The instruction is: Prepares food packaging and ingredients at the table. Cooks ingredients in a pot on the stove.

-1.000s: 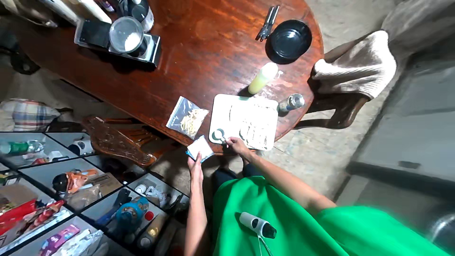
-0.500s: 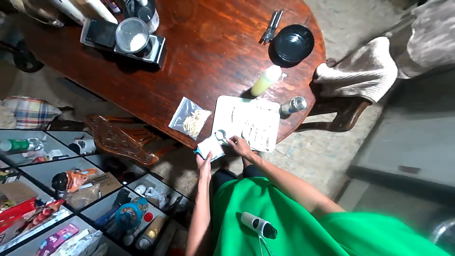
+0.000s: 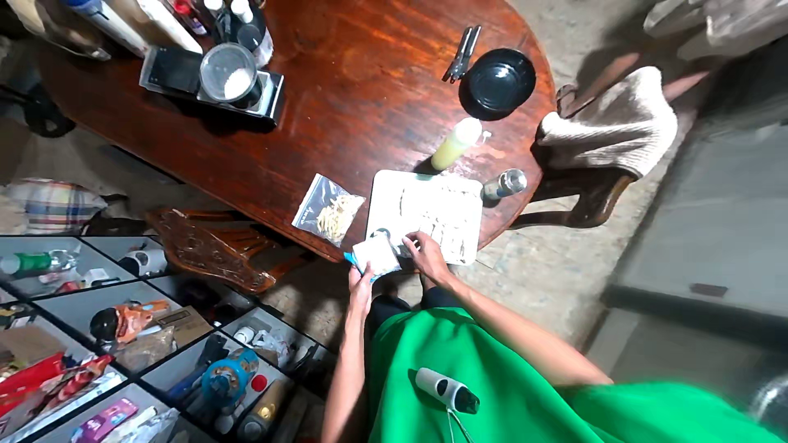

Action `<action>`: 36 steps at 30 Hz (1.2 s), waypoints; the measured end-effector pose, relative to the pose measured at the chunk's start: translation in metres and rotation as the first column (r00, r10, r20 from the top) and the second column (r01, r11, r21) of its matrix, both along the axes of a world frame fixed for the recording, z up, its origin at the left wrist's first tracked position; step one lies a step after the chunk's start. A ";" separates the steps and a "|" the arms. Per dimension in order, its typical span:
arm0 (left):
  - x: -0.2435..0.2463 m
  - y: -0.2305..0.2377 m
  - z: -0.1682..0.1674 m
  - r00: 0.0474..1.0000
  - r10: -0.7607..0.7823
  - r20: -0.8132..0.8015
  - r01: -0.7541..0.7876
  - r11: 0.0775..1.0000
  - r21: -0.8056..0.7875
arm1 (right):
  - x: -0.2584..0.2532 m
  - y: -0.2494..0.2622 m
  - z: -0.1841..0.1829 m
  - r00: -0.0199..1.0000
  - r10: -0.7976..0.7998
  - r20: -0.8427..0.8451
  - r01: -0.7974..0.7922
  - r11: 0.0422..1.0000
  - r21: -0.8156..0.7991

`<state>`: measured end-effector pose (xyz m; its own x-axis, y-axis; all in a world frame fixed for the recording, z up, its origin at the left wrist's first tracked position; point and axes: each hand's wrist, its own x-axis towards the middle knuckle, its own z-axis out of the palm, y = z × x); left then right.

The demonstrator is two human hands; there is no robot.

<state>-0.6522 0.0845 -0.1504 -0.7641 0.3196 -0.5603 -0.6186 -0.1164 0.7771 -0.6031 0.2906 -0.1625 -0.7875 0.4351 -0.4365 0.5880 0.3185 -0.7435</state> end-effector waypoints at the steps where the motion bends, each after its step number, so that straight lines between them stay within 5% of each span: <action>1: 0.000 0.000 0.005 1.000 -0.020 -0.004 0.020 1.000 0.016 | -0.003 -0.002 0.015 0.999 -0.026 -0.035 0.021 0.991 -0.133; 4: 0.002 0.003 0.022 0.997 -0.075 -0.030 0.076 0.995 0.065 | -0.008 -0.007 0.049 0.999 -0.005 -0.048 -0.016 0.902 -0.432; 18: -0.005 -0.002 0.105 0.951 -0.163 -0.263 0.264 0.871 0.414 | -0.005 -0.001 0.150 0.939 -0.209 -0.272 0.017 0.821 -0.571; 21: -0.003 0.000 0.110 0.971 -0.087 -0.222 0.183 0.871 0.456 | -0.003 -0.004 0.169 0.914 -0.210 -0.348 0.010 0.867 -0.498; 27: -0.002 0.037 0.150 0.997 0.059 -0.047 -0.046 0.972 0.229 | 0.001 0.000 0.181 0.888 -0.148 -0.435 -0.044 0.915 -0.401; 31: -0.004 0.048 0.160 0.998 0.032 0.054 -0.048 0.943 0.328 | 0.004 0.007 0.179 0.898 -0.116 -0.424 -0.028 0.948 -0.318; 36: 0.007 0.045 0.154 0.996 -0.063 0.065 0.020 0.854 0.520 | 0.012 0.016 0.186 0.927 0.016 -0.376 0.006 0.998 0.058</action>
<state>-0.6452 0.1296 0.0037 -0.7049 0.6109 -0.3605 -0.6872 -0.4620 0.5607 -0.5915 0.3069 0.0240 -0.8911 0.4463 -0.0824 0.2672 0.3691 -0.8901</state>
